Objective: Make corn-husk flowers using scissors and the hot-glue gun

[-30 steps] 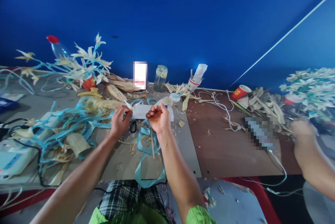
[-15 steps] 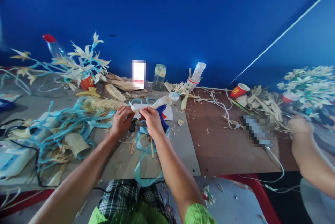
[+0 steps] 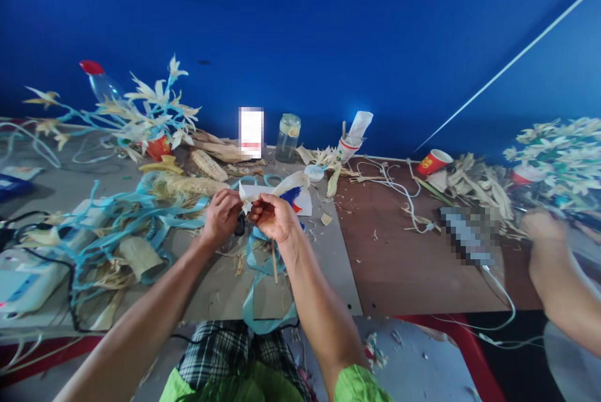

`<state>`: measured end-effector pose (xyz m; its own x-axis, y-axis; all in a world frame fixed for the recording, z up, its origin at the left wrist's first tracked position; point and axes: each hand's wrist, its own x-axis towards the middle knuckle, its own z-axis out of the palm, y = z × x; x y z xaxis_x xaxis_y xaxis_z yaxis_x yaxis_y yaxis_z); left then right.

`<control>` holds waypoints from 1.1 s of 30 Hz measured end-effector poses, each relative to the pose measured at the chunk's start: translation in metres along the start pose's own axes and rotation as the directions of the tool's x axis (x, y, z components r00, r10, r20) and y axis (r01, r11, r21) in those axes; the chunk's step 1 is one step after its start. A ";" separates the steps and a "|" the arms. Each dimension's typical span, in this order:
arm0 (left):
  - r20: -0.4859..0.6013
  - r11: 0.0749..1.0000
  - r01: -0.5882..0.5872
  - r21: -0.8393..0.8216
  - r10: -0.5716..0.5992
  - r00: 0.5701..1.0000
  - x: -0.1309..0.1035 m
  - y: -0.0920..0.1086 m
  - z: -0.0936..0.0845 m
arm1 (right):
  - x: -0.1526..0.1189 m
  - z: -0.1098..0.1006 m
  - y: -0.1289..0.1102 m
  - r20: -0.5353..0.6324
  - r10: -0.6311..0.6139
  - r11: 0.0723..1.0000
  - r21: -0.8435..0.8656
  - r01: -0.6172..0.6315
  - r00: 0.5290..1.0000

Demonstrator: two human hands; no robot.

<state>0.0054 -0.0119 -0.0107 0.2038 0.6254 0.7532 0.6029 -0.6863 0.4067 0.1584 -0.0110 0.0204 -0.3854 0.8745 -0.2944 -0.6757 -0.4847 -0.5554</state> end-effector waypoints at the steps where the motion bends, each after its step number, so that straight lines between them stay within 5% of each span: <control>1: -0.006 1.000 -0.001 -0.001 0.001 1.000 0.000 0.000 0.000 | 0.000 0.000 0.000 -0.010 0.014 0.999 0.038 -0.014 1.000; 6: -0.038 1.000 0.009 -0.001 -0.009 0.999 -0.001 -0.002 0.000 | 0.000 -0.001 -0.005 -0.005 -0.006 0.983 0.184 0.007 1.000; 11: -0.149 0.979 0.204 -0.021 -0.205 0.967 -0.001 -0.009 -0.004 | -0.003 -0.004 -0.018 -0.011 -0.153 0.961 0.232 0.151 0.988; 15: -0.194 0.911 0.385 -0.147 -0.409 0.892 -0.001 -0.013 -0.004 | -0.004 -0.003 -0.018 -0.038 -0.231 0.965 0.120 0.234 0.972; 19: -0.200 0.835 0.497 -0.235 -0.542 0.816 -0.001 -0.016 -0.001 | 0.001 -0.001 -0.005 -0.067 -0.368 0.916 -0.195 0.350 0.927; 21: -0.198 0.805 0.536 -0.255 -0.586 0.786 -0.001 -0.018 0.000 | 0.003 -0.002 0.002 -0.067 -0.470 0.801 -0.451 0.393 0.880; 24: -0.190 0.764 0.577 -0.287 -0.636 0.748 -0.001 -0.021 0.002 | 0.004 -0.006 0.008 0.040 -0.603 0.511 -0.748 0.424 0.797; 27: -0.171 0.728 0.598 -0.336 -0.671 0.721 0.000 -0.023 0.002 | 0.003 -0.008 0.009 0.160 -0.657 0.284 -0.853 0.439 0.737; 33: -0.162 0.722 0.596 -0.352 -0.674 0.721 0.002 -0.020 0.000 | 0.005 -0.012 0.009 0.291 -0.695 0.006 -0.912 0.410 0.658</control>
<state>-0.0067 0.0034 -0.0174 -0.3842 0.8532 0.3528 0.2855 -0.2536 0.9242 0.1582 -0.0106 0.0050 0.0332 0.9077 0.4182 0.4111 0.3690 -0.8336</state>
